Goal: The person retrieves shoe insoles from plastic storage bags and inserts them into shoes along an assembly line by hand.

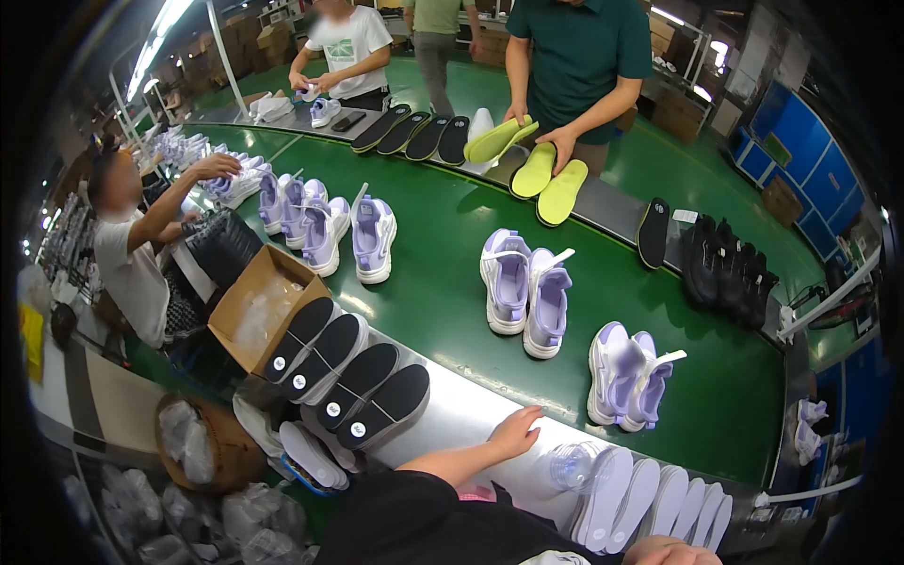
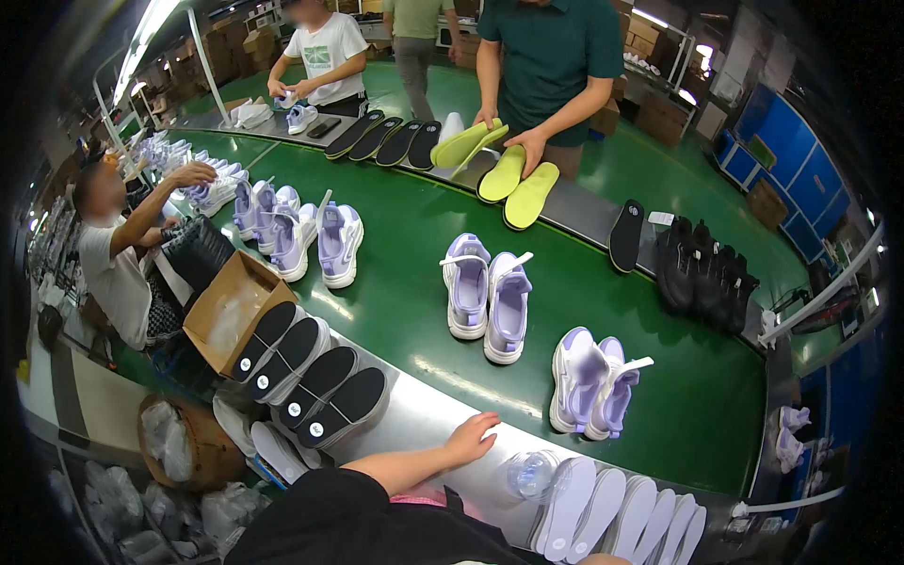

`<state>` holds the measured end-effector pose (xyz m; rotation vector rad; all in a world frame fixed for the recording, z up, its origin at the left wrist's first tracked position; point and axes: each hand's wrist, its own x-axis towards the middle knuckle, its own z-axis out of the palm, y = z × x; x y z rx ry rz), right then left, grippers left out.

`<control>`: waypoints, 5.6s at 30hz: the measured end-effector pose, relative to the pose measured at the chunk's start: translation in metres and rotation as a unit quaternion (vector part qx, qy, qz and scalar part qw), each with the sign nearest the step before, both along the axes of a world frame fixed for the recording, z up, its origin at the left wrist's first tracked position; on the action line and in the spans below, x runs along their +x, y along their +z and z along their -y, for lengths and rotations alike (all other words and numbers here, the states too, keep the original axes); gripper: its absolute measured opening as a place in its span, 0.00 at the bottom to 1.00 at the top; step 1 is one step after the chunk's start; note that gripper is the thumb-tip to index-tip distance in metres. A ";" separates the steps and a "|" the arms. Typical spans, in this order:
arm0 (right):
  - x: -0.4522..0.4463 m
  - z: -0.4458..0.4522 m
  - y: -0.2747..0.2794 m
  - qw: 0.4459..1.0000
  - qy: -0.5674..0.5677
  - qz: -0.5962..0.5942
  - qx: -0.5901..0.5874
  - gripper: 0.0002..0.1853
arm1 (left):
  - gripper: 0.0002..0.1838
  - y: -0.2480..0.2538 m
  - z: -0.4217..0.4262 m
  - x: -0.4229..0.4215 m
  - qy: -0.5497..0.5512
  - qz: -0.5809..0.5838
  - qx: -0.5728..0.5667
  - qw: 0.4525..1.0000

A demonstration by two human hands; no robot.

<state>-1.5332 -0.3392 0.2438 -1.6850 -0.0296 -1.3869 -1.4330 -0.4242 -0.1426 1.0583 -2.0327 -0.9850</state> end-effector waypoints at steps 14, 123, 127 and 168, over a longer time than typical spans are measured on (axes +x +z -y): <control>0.052 -0.315 -0.281 0.476 -0.598 0.164 0.624 0.10 | 0.19 -0.017 -0.028 -0.010 -0.200 0.028 -0.008 0.979; -0.024 -0.748 -0.795 0.296 -0.464 -0.087 0.830 0.33 | 0.27 -0.433 -0.647 -0.099 -0.290 0.418 0.450 0.734; -0.019 -0.753 -0.736 0.387 -0.286 0.068 0.874 0.36 | 0.22 -0.383 -0.621 -0.097 -0.372 0.326 0.574 0.652; 0.135 -0.711 -0.660 0.227 -0.760 -0.003 0.609 0.20 | 0.33 -0.332 -0.668 -0.103 -0.628 0.212 -0.342 0.666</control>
